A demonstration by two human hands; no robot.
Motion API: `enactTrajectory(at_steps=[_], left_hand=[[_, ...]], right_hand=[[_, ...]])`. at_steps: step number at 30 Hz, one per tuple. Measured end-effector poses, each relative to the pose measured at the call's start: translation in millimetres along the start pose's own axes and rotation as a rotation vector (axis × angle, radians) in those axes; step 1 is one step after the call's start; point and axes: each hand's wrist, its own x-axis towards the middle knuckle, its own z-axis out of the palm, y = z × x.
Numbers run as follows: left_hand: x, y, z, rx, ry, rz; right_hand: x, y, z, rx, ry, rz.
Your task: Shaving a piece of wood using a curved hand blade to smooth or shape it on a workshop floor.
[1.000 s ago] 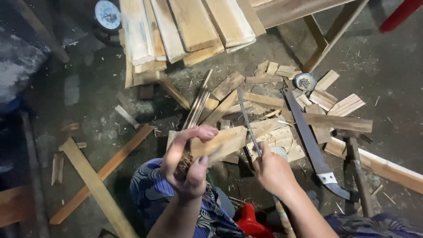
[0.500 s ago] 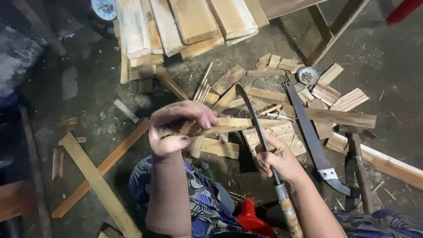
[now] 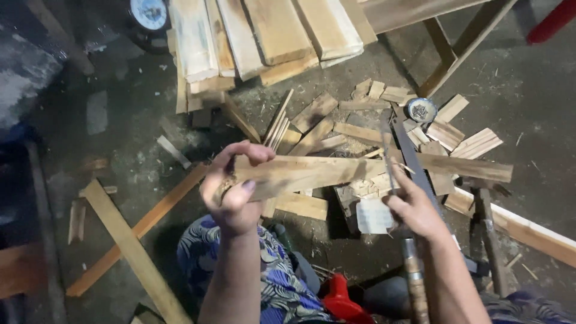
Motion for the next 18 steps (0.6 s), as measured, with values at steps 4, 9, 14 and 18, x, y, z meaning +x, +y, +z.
enactTrajectory(at_steps=[4, 9, 14, 18], left_hand=[[4.0, 4.6, 22.3, 0.070, 0.023, 0.056], [-2.8, 19.1, 29.0, 0.104, 0.091, -0.085], [-5.2, 18.1, 27.7, 0.032, 0.037, -0.047], [-11.1, 22.2, 36.3, 0.049, 0.077, -0.081]], right_hand=[[-24.7, -42.0, 33.5, -0.021, -0.071, 0.056], [-53.7, -46.8, 66.0, -0.459, -0.186, -0.089], [-6.3, -6.7, 73.4, -0.556, -0.109, 0.033], [-25.0, -19.5, 68.8, -0.433, -0.128, 0.052]])
